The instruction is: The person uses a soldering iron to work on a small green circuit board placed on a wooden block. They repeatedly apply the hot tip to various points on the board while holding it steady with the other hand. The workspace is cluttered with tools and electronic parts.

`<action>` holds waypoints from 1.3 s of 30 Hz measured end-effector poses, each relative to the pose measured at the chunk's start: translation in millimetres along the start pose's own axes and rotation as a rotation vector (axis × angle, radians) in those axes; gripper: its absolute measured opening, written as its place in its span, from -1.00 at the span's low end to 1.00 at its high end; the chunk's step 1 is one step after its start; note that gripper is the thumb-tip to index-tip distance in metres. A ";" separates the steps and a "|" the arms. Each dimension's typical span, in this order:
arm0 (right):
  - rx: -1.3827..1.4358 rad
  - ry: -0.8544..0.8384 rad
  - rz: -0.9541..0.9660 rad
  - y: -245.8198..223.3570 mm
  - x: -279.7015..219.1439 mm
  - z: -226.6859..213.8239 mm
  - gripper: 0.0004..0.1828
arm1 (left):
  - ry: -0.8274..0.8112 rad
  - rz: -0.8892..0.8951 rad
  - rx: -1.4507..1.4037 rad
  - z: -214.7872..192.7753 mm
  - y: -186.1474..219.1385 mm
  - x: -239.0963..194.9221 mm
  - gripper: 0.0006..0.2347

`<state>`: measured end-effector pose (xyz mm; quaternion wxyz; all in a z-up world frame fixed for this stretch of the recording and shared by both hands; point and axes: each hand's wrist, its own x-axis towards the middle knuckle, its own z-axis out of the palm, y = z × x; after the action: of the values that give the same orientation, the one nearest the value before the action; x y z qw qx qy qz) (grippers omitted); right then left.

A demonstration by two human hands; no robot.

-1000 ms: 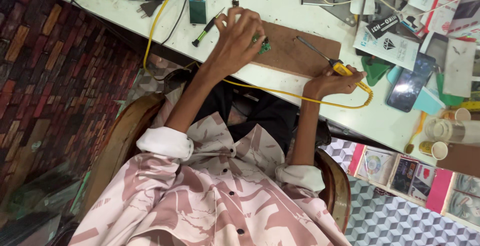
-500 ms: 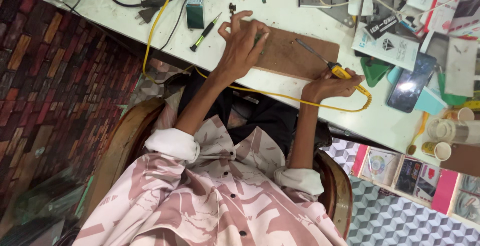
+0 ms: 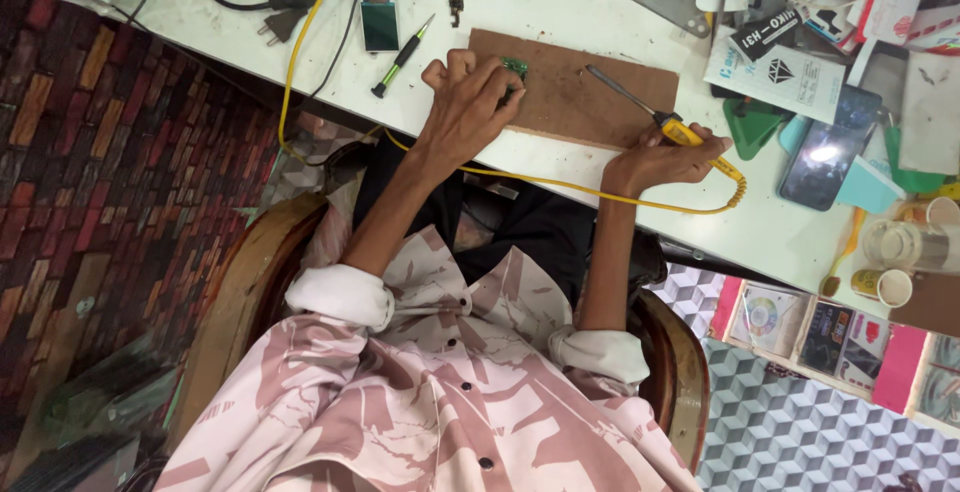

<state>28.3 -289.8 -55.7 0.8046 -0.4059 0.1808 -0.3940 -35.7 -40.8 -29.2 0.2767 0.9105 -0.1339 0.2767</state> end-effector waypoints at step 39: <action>0.058 -0.062 0.181 -28.5 -20.8 8.7 -0.52 | -0.334 0.004 -0.156 -43.3 -19.2 51.8 -0.56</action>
<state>6.8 -279.4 -28.4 0.8535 -0.3765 0.1804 -0.3118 -4.6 -4.8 22.6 0.3199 0.9192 -0.2010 0.1112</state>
